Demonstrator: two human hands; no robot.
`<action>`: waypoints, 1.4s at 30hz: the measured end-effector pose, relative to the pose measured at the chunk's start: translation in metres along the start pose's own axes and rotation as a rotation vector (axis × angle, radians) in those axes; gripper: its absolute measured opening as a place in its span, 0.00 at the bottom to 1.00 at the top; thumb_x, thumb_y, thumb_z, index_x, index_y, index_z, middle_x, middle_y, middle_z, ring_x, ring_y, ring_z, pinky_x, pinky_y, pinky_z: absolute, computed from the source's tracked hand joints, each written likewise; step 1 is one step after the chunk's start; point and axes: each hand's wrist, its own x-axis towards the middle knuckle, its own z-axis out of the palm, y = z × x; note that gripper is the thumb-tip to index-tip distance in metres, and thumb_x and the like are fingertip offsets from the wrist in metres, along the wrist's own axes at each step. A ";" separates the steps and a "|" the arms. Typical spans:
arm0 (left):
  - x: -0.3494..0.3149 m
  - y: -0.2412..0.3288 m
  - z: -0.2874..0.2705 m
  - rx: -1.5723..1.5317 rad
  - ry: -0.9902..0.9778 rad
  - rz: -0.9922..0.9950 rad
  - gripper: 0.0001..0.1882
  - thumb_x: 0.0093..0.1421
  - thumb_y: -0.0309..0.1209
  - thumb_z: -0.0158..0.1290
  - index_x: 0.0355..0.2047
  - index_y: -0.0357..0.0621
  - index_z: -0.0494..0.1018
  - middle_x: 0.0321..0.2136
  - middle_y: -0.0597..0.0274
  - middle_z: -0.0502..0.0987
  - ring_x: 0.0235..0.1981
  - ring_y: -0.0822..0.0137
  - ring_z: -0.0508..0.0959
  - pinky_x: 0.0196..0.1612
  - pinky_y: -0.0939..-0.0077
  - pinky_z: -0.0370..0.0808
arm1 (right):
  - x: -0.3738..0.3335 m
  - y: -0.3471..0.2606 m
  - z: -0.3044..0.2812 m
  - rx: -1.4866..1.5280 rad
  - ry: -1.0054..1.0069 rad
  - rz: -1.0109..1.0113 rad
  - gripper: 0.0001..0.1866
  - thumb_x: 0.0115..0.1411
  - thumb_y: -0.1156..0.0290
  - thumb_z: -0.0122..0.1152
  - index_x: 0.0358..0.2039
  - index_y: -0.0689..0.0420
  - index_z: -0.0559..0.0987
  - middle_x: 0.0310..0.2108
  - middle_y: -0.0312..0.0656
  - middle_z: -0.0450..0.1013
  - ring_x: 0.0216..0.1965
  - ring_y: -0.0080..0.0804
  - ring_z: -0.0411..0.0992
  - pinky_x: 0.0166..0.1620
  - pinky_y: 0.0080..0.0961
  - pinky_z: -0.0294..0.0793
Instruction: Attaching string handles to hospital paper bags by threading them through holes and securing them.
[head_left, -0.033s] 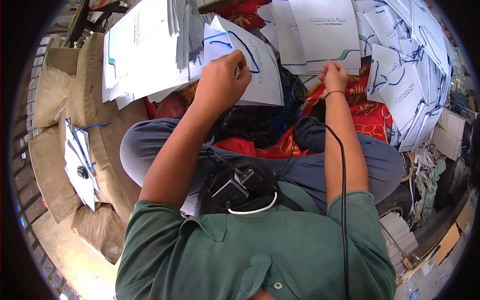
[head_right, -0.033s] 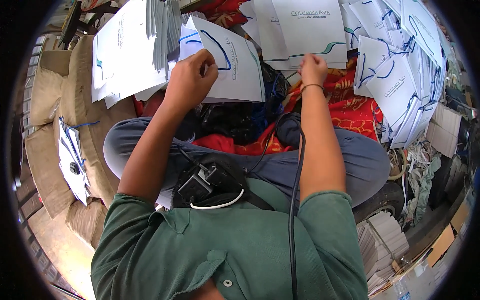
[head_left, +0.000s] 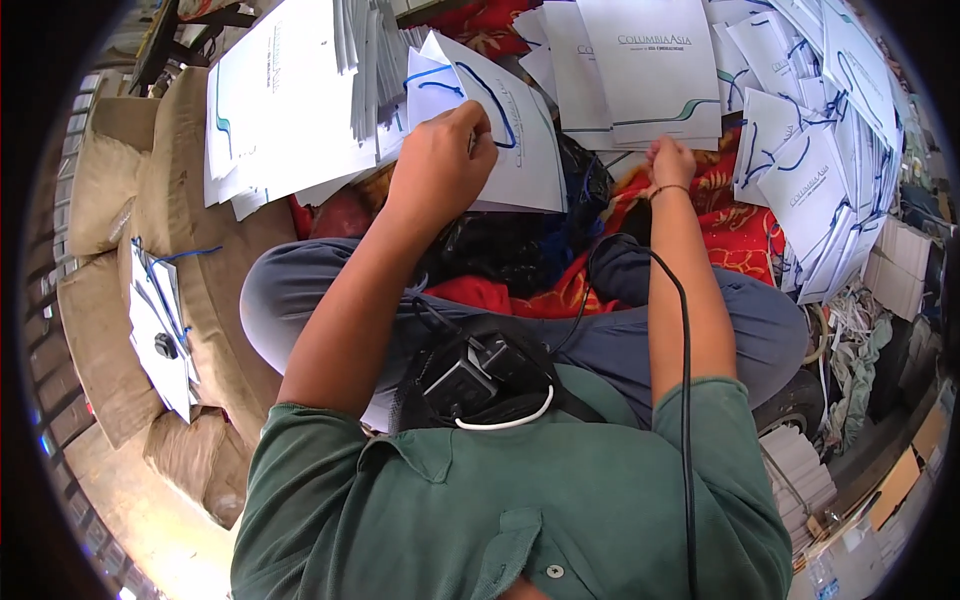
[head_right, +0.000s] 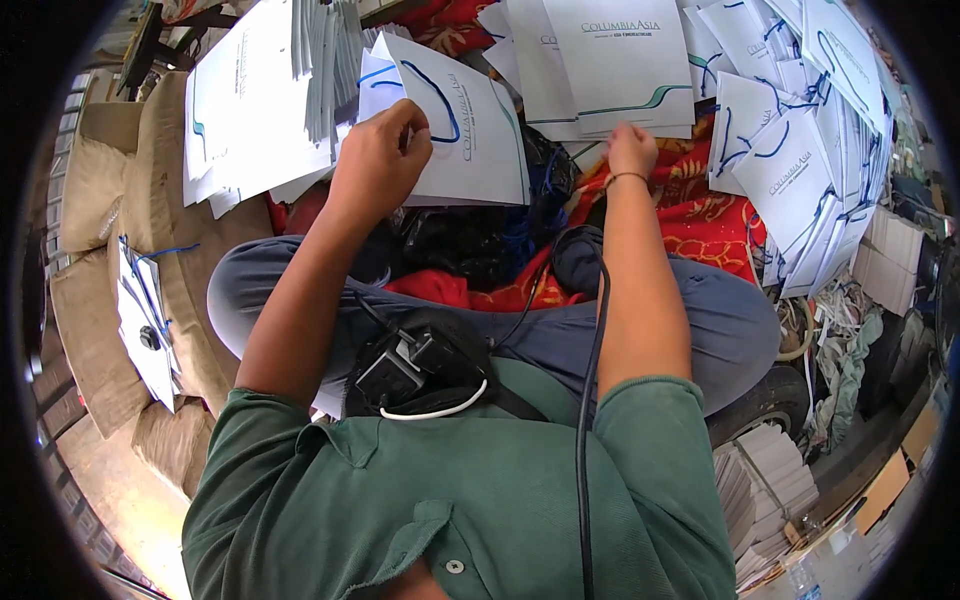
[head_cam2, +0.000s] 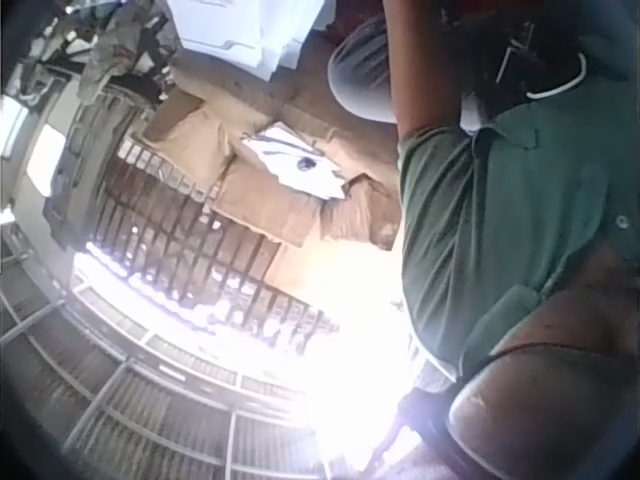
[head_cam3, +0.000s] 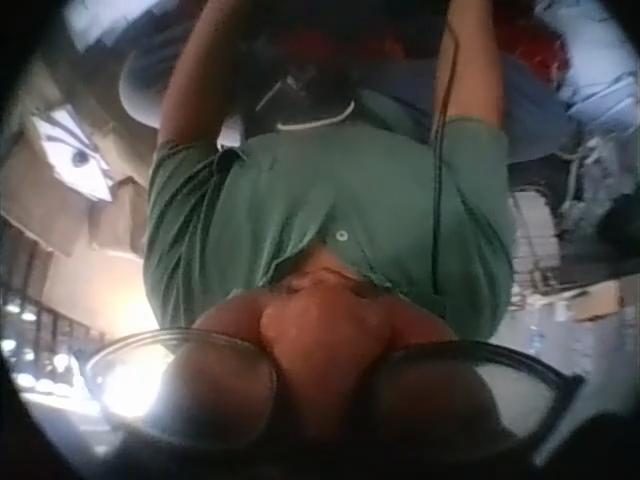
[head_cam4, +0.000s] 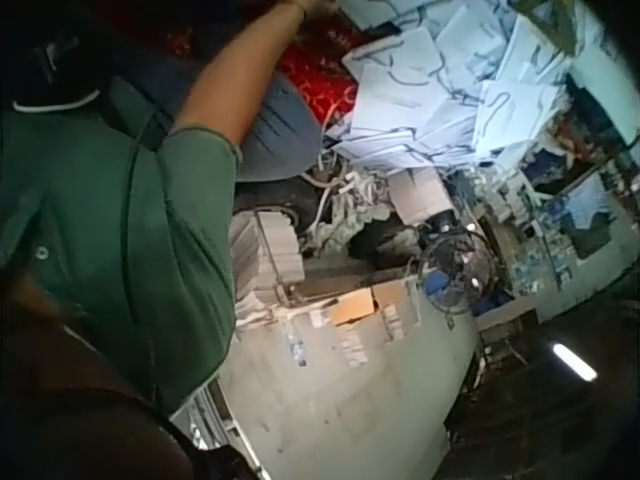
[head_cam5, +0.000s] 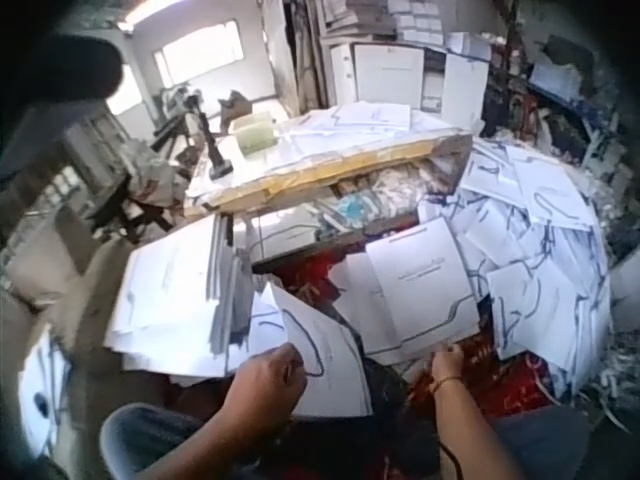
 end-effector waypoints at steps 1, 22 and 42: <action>0.006 0.000 0.008 -0.002 0.008 0.009 0.08 0.65 0.28 0.60 0.42 0.36 0.79 0.29 0.43 0.81 0.29 0.46 0.83 0.37 0.57 0.78 | 0.034 0.029 -0.023 -0.079 0.131 0.072 0.15 0.70 0.62 0.64 0.45 0.62 0.83 0.34 0.42 0.82 0.34 0.33 0.81 0.36 0.29 0.83; 0.002 -0.028 0.005 -0.354 0.052 -0.448 0.17 0.70 0.27 0.60 0.56 0.34 0.80 0.41 0.47 0.86 0.37 0.60 0.86 0.45 0.67 0.80 | 0.062 0.087 -0.045 -0.536 0.258 0.390 0.26 0.68 0.58 0.70 0.59 0.62 0.84 0.55 0.57 0.84 0.52 0.48 0.86 0.57 0.42 0.84; -0.004 -0.007 0.002 -0.315 -0.068 -0.199 0.18 0.73 0.29 0.61 0.61 0.36 0.78 0.37 0.55 0.84 0.35 0.69 0.79 0.42 0.71 0.77 | -0.190 -0.121 0.032 -0.585 -0.860 -0.751 0.18 0.77 0.57 0.59 0.40 0.61 0.81 0.29 0.53 0.77 0.32 0.51 0.78 0.38 0.44 0.75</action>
